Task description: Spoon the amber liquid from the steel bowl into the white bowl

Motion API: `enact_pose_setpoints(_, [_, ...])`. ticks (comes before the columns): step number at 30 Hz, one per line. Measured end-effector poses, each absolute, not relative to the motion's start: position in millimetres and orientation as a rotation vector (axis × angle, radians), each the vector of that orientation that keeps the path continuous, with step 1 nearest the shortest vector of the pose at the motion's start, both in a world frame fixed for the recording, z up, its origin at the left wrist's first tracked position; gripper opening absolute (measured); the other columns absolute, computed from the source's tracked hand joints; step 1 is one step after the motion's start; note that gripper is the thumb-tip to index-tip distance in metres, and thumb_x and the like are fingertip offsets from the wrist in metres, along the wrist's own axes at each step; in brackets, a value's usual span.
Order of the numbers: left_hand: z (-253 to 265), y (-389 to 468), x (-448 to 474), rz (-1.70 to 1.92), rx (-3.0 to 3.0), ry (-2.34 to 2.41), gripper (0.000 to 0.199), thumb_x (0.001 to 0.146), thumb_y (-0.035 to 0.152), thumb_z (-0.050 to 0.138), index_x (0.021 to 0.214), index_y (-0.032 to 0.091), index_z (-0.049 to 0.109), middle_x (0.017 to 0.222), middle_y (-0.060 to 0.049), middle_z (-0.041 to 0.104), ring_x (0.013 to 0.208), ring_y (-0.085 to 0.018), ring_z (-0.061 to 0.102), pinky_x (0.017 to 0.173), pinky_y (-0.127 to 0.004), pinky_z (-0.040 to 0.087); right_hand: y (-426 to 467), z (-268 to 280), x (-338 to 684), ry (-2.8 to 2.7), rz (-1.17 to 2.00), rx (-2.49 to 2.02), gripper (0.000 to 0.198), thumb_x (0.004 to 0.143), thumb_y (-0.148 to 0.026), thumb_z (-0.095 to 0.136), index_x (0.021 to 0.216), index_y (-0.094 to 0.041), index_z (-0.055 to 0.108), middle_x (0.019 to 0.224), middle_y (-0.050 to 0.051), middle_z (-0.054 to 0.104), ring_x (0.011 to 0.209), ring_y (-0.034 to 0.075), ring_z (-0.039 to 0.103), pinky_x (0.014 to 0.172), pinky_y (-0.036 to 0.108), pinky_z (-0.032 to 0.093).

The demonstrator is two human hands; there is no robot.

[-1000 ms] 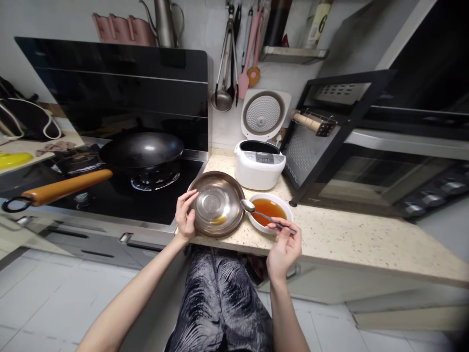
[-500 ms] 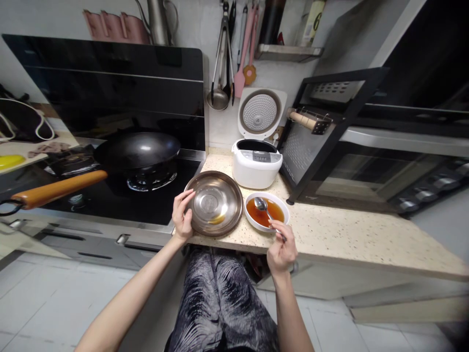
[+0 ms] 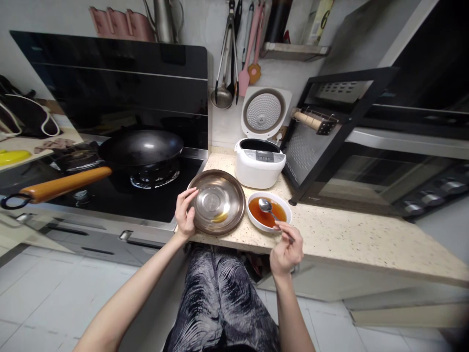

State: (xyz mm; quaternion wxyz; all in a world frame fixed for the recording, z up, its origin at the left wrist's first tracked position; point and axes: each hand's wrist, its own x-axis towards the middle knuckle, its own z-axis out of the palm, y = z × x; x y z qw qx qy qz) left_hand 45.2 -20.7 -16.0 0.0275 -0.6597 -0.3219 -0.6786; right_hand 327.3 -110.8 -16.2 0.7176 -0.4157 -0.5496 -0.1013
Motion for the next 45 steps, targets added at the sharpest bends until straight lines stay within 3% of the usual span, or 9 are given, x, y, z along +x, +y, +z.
enact_pose_setpoints(4, [-16.0, -21.1, 45.3, -2.08, -2.039, -0.995, 0.046, 0.106, 0.041, 0.041, 0.139, 0.021, 0.067, 0.135, -0.013, 0.066, 0.124, -0.03, 0.063, 0.108, -0.05, 0.052, -118.3, -9.9, 310.1, -1.069, -0.107, -0.889, 0.016, 0.106, -0.032, 0.05, 0.103, -0.023, 0.063, 0.095, 0.007, 0.073, 0.083, 0.021, 0.074, 0.076, 0.041, 0.062])
enact_pose_setpoints(11, [-15.6, -20.9, 45.6, -2.115, -2.053, -0.958, 0.044, 0.105, 0.038, 0.043, 0.139, 0.022, 0.067, 0.136, -0.013, 0.066, 0.125, -0.029, 0.062, 0.108, -0.05, 0.052, -118.9, -15.4, 278.8, -1.355, 0.132, -0.862, 0.02, 0.107, -0.023, 0.046, 0.106, -0.025, 0.067, 0.098, 0.006, 0.077, 0.082, 0.019, 0.073, 0.077, 0.036, 0.062])
enact_pose_setpoints(23, [-25.1, -21.1, 43.4, -2.026, -2.018, -0.996, 0.047, 0.105, 0.043, 0.04, 0.138, 0.022, 0.067, 0.134, -0.014, 0.066, 0.124, -0.03, 0.064, 0.107, -0.052, 0.054, -99.4, -13.3, 278.8, -1.506, 0.178, -0.955, 0.026, 0.106, -0.029, 0.044, 0.111, -0.024, 0.069, 0.1, 0.008, 0.077, 0.084, 0.02, 0.073, 0.079, 0.036, 0.061])
enact_pose_setpoints(34, [-25.5, -21.6, 44.0, -2.052, -2.021, -0.922, 0.044, 0.105, 0.036, 0.042, 0.141, 0.025, 0.066, 0.135, -0.013, 0.066, 0.124, -0.03, 0.064, 0.106, -0.051, 0.054, -96.6, -2.5, 278.6, -1.287, 0.554, -1.053, 0.024, 0.105, -0.041, 0.051, 0.098, -0.023, 0.065, 0.091, 0.004, 0.074, 0.071, 0.015, 0.065, 0.07, 0.029, 0.054])
enact_pose_setpoints(45, [-26.2, -21.1, 44.2, -2.095, -2.026, -0.941, 0.044, 0.104, 0.036, 0.043, 0.139, 0.023, 0.067, 0.136, -0.012, 0.065, 0.124, -0.03, 0.063, 0.107, -0.051, 0.053, -103.5, -26.8, 243.1, -0.994, 0.778, -0.948, 0.032, 0.102, -0.051, 0.057, 0.099, -0.021, 0.065, 0.096, 0.006, 0.076, 0.074, 0.016, 0.069, 0.072, 0.031, 0.059])
